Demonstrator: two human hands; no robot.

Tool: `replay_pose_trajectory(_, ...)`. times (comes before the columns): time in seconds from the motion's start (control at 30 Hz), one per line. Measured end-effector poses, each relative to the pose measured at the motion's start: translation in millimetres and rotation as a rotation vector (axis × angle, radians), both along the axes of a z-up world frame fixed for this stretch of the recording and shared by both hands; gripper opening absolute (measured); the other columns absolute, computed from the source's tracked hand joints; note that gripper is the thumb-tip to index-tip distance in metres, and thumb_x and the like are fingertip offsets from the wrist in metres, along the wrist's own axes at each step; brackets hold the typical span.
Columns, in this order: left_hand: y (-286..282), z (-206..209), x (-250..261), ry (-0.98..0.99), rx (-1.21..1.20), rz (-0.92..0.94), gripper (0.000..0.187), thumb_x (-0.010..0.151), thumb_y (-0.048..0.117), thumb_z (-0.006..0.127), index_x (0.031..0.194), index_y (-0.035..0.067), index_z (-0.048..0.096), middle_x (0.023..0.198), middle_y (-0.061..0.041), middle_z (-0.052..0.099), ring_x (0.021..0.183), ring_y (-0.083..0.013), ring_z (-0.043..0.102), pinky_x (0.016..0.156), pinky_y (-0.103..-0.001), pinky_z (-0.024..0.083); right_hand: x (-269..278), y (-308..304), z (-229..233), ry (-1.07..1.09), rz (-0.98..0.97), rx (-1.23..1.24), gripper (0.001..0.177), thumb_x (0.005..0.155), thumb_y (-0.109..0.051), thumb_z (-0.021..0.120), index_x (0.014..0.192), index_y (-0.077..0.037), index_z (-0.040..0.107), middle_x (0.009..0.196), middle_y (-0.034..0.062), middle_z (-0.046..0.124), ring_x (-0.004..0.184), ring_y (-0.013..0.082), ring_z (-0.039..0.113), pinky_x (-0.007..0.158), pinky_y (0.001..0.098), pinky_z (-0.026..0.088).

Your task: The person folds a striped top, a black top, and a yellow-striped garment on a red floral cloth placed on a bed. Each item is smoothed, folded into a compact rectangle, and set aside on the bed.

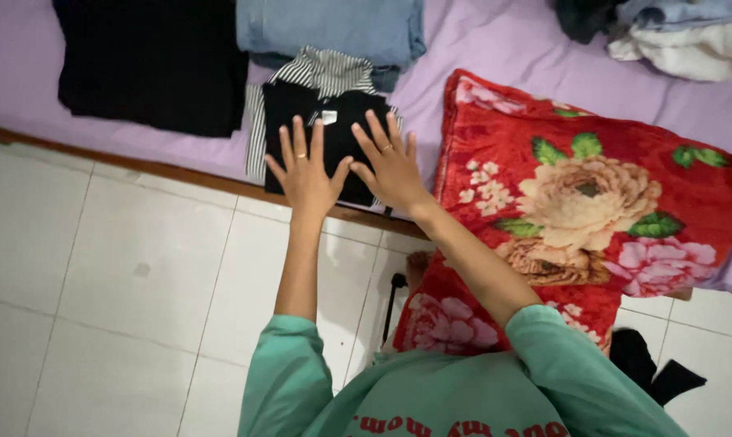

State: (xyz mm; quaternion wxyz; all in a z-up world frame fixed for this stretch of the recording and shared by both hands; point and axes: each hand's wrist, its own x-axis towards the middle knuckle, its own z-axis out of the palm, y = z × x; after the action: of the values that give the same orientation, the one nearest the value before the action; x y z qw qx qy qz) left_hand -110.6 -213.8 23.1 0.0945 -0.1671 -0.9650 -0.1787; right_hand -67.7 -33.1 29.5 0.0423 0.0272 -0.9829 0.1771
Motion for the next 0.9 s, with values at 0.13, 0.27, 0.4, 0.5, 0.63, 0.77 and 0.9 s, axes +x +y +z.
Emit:
replay_pose_trajectory(0.13, 23, 18, 16, -0.044, 0.072, 0.056, 0.076, 0.100, 0.058, 0.059, 0.161, 0.017, 0.039, 0.171, -0.019, 0.011, 0.157, -0.0454, 0.009, 0.109, -0.085, 0.011, 13, 39, -1, 0.096, 0.047, -0.242, 0.064, 0.109, -0.041, 0.052, 0.164, -0.019, 0.028, 0.174, 0.0079, 0.013, 0.161, 0.0397, 0.008, 0.120, 0.0707, 0.019)
replay_pose_trajectory(0.27, 88, 37, 45, 0.117, 0.346, -0.114, 0.061, 0.104, 0.045, 0.061, 0.156, 0.016, 0.046, 0.170, -0.019, 0.020, 0.159, -0.0471, 0.015, 0.122, -0.078, 0.013, 21, 113, 0, 0.483, -0.054, -0.282, 0.059, 0.107, -0.025, 0.065, 0.157, -0.004, 0.040, 0.166, 0.0237, 0.028, 0.157, 0.0404, 0.028, 0.132, 0.0534, 0.022)
replay_pose_trajectory(0.4, 175, 32, 73, 0.208, 0.393, -0.329, 0.049, 0.096, 0.038, 0.069, 0.138, 0.016, 0.060, 0.157, -0.024, 0.040, 0.147, -0.0485, 0.038, 0.120, -0.073, 0.021, 41, 213, -3, 0.510, -0.222, -0.207, 0.062, 0.099, -0.020, 0.071, 0.153, -0.006, 0.042, 0.161, 0.0256, 0.035, 0.150, 0.0439, 0.036, 0.128, 0.0552, 0.025)
replay_pose_trajectory(0.5, 232, 26, 95, 0.069, 0.491, -0.564, 0.053, 0.092, 0.026, 0.076, 0.139, 0.012, 0.057, 0.162, -0.022, 0.033, 0.152, -0.0512, 0.030, 0.121, -0.069, 0.029, 55, 279, 3, 0.562, -0.325, -0.035, 0.056, 0.103, -0.018, 0.069, 0.151, -0.006, 0.044, 0.160, 0.0279, 0.033, 0.149, 0.0490, 0.036, 0.127, 0.0605, 0.026)
replay_pose_trajectory(0.63, 287, -1, 112, 0.002, 0.487, -0.653, 0.051, 0.096, 0.029, 0.072, 0.142, 0.013, 0.057, 0.163, -0.014, 0.036, 0.155, -0.0418, 0.030, 0.118, -0.074, 0.030, 59, 345, 13, 0.552, -0.437, 0.086, 0.044, 0.098, -0.011, 0.070, 0.140, -0.005, 0.056, 0.157, 0.0248, 0.034, 0.145, 0.0529, 0.035, 0.118, 0.0643, 0.035)
replay_pose_trajectory(0.77, 324, -10, 113, -0.074, 0.437, -0.700, 0.045, 0.097, 0.025, 0.070, 0.138, 0.010, 0.060, 0.155, -0.013, 0.043, 0.152, -0.0383, 0.032, 0.118, -0.070, 0.033, 45, 403, 16, 0.420, -0.553, 0.281, 0.053, 0.093, -0.006, 0.071, 0.144, -0.011, 0.058, 0.166, 0.0150, 0.017, 0.152, 0.0456, 0.020, 0.113, 0.0635, 0.038)
replay_pose_trajectory(0.9, 347, -36, 112, -0.137, 0.462, -0.723, 0.047, 0.095, 0.025, 0.068, 0.138, 0.008, 0.061, 0.153, -0.017, 0.047, 0.149, -0.0415, 0.036, 0.120, -0.064, 0.031, 10, 465, 24, 0.425, -0.621, 0.467, 0.054, 0.089, -0.005, 0.072, 0.139, -0.022, 0.061, 0.170, 0.0111, 0.007, 0.152, 0.0448, 0.017, 0.110, 0.0608, 0.041)
